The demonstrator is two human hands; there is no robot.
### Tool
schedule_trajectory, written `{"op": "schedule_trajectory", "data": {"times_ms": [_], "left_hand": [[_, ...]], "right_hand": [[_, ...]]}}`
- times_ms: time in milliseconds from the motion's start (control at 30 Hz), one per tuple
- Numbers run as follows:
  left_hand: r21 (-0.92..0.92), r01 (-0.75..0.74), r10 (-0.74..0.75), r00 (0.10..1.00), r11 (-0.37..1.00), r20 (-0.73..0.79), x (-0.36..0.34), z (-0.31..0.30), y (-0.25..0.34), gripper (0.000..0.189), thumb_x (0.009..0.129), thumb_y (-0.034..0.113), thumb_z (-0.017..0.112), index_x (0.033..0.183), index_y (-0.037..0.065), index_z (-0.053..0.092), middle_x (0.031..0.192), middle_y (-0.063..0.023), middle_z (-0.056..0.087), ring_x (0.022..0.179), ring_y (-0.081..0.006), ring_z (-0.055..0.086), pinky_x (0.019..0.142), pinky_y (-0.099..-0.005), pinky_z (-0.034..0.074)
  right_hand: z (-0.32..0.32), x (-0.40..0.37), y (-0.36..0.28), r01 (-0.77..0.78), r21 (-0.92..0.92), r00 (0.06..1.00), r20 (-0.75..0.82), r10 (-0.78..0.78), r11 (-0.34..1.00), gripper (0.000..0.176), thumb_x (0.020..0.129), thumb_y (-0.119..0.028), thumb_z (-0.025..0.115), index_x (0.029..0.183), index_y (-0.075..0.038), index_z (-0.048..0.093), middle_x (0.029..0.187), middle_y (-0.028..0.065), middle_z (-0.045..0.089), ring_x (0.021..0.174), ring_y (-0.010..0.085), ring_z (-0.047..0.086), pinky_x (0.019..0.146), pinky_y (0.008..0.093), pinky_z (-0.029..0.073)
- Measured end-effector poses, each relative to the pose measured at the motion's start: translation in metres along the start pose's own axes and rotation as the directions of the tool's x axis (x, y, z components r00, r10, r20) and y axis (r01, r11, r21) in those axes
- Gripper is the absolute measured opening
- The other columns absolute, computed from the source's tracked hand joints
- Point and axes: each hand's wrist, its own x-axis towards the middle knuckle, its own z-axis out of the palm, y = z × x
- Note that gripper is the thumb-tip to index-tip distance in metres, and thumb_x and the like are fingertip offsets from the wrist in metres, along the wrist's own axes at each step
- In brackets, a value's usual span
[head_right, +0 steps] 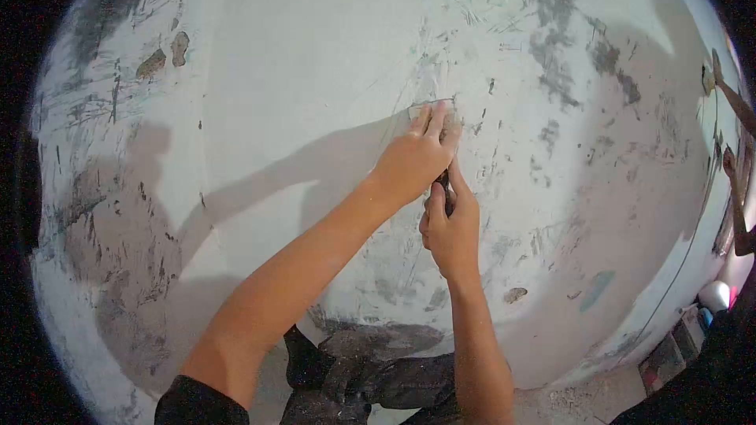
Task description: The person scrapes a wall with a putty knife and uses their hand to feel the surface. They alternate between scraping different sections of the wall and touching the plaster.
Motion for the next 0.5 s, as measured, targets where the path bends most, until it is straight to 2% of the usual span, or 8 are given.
{"op": "schedule_trajectory", "data": {"times_ms": [33, 100, 200, 333, 433, 500], "left_hand": [[0.002, 0.001, -0.001, 1.0, 1.0, -0.006, 0.001, 0.003, -0.002, 0.048, 0.08, 0.002, 0.064, 0.126, -0.004, 0.053, 0.142, -0.0339, 0.041, 0.129, -0.0477, 0.047, 0.086, -0.0421, 0.058], [0.038, 0.0, 0.004, 0.993, 0.999, -0.118, 0.007, 0.007, -0.005, 0.047, 0.079, 0.003, 0.065, 0.124, -0.004, 0.053, 0.141, -0.0343, 0.042, 0.129, -0.0472, 0.047, 0.083, -0.0427, 0.059], [0.005, 0.037, -0.037, 0.995, 0.999, -0.09, 0.002, 0.007, 0.002, 0.045, 0.08, 0.004, 0.064, 0.123, -0.003, 0.053, 0.14, -0.0335, 0.043, 0.128, -0.0471, 0.048, 0.081, -0.0424, 0.06], [0.047, 0.017, -0.014, 0.999, 0.999, -0.052, 0.0, 0.007, -0.001, 0.043, 0.08, 0.004, 0.064, 0.121, -0.003, 0.053, 0.14, -0.0325, 0.044, 0.128, -0.0476, 0.048, 0.08, -0.0425, 0.06], [0.013, 0.014, -0.013, 0.995, 1.0, -0.099, -0.005, 0.009, -0.004, 0.043, 0.079, 0.003, 0.065, 0.12, -0.003, 0.054, 0.14, -0.0321, 0.044, 0.128, -0.0472, 0.048, 0.08, -0.0426, 0.06], [0.05, -0.061, 0.068, 0.986, 0.997, -0.155, -0.006, 0.009, -0.009, 0.044, 0.079, 0.003, 0.065, 0.121, -0.003, 0.054, 0.14, -0.0323, 0.044, 0.128, -0.0464, 0.048, 0.082, -0.043, 0.06]], "right_hand": [[0.002, 0.003, 0.002, 0.006, -0.002, 1.0, 0.002, -0.006, 1.0, 0.049, 0.101, -0.007, 0.042, 0.149, -0.002, 0.035, 0.06, -0.0046, 0.041, 0.045, 0.0035, 0.038, 0.038, 0.023, 0.032], [0.002, 0.012, 0.008, 0.075, -0.027, 0.997, -0.014, -0.075, 0.997, 0.049, 0.101, -0.006, 0.042, 0.149, -0.002, 0.035, 0.06, -0.0043, 0.042, 0.045, 0.0035, 0.038, 0.04, 0.0227, 0.033], [-0.007, 0.005, 0.006, 0.045, -0.017, 0.999, 0.001, -0.045, 0.999, 0.049, 0.1, -0.006, 0.042, 0.149, -0.003, 0.037, 0.062, -0.0034, 0.044, 0.046, 0.0036, 0.039, 0.041, 0.0228, 0.036], [-0.003, 0.011, 0.013, 0.059, -0.04, 0.998, 0.013, -0.059, 0.997, 0.05, 0.1, -0.005, 0.042, 0.15, -0.004, 0.036, 0.064, -0.0022, 0.046, 0.046, 0.0042, 0.039, 0.042, 0.0231, 0.036], [0.001, 0.006, 0.019, 0.087, -0.012, 0.996, 0.015, -0.087, 0.996, 0.05, 0.1, -0.006, 0.042, 0.15, -0.003, 0.034, 0.063, -0.0027, 0.046, 0.046, 0.0041, 0.039, 0.042, 0.0229, 0.035], [0.005, 0.007, 0.021, 0.09, 0.002, 0.996, 0.001, -0.09, 0.996, 0.05, 0.1, -0.006, 0.043, 0.149, -0.002, 0.035, 0.06, -0.0027, 0.045, 0.045, 0.0041, 0.039, 0.041, 0.0232, 0.034]]}}
